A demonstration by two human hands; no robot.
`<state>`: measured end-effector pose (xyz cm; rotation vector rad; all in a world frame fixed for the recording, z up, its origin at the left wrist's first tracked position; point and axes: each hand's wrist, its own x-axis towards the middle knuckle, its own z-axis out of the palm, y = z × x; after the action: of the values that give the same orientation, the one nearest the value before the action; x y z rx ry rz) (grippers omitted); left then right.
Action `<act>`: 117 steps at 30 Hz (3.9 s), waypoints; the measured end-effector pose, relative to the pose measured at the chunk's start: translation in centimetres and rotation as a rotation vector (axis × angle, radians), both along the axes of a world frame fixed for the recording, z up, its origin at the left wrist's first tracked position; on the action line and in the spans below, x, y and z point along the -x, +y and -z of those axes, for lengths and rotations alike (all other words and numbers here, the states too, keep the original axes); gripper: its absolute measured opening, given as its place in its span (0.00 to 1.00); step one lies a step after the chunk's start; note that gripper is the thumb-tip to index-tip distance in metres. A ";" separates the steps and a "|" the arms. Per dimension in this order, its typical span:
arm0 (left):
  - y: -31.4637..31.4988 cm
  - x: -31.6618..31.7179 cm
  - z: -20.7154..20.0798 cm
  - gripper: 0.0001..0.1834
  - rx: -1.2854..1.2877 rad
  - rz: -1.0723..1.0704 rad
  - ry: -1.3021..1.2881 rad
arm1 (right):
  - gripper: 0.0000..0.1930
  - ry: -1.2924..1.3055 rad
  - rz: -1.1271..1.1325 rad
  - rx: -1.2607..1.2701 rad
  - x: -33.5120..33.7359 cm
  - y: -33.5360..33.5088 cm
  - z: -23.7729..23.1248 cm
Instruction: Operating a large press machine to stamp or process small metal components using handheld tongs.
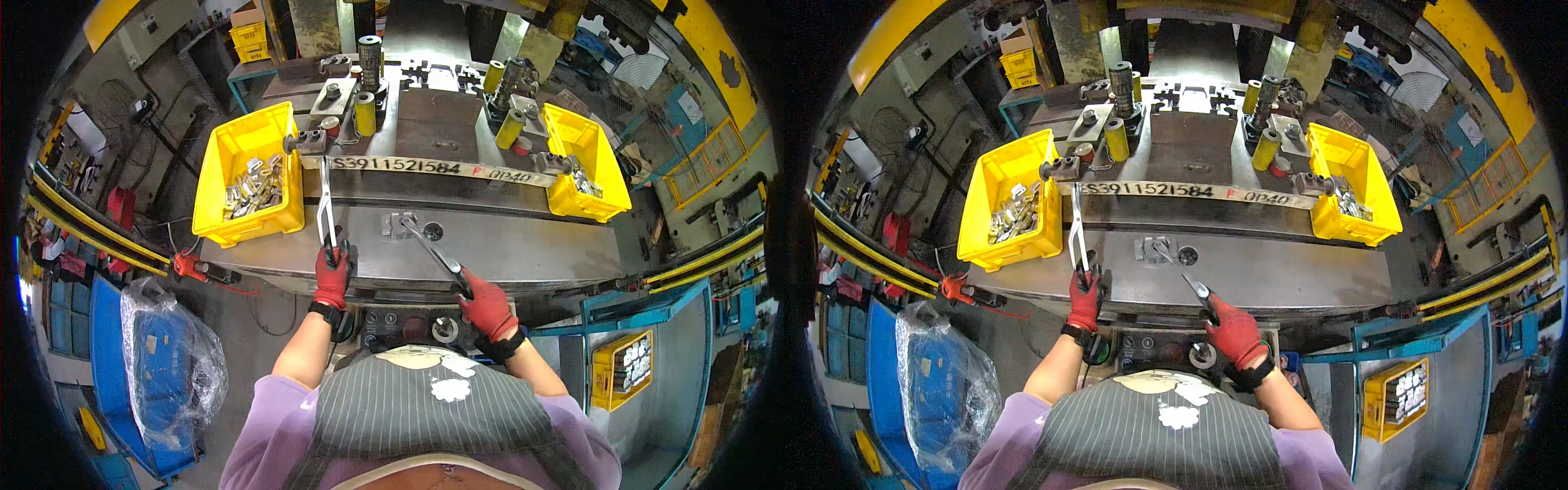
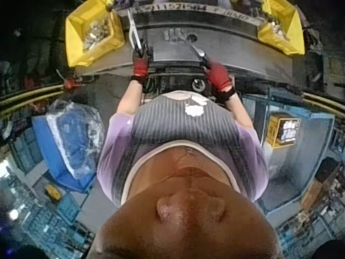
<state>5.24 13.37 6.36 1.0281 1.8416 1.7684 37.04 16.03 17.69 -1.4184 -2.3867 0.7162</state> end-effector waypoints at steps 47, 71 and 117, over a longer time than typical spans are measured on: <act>-1.6 -0.2 -0.8 0.17 0.194 0.093 0.172 | 0.09 0.792 0.062 0.536 6.3 23.0 -12.6; -19.4 4.9 6.9 0.08 0.538 0.025 -1.034 | 0.15 -0.021 0.238 0.351 -24.6 -3.7 26.2; -23.6 -1.5 3.0 0.21 0.115 -0.704 -0.642 | 0.08 1.159 1.022 0.205 -29.1 -5.4 13.0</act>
<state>6.70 -10.22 3.38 -0.2892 1.9248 1.9810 66.17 10.59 4.69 -1.4203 -0.6180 1.0332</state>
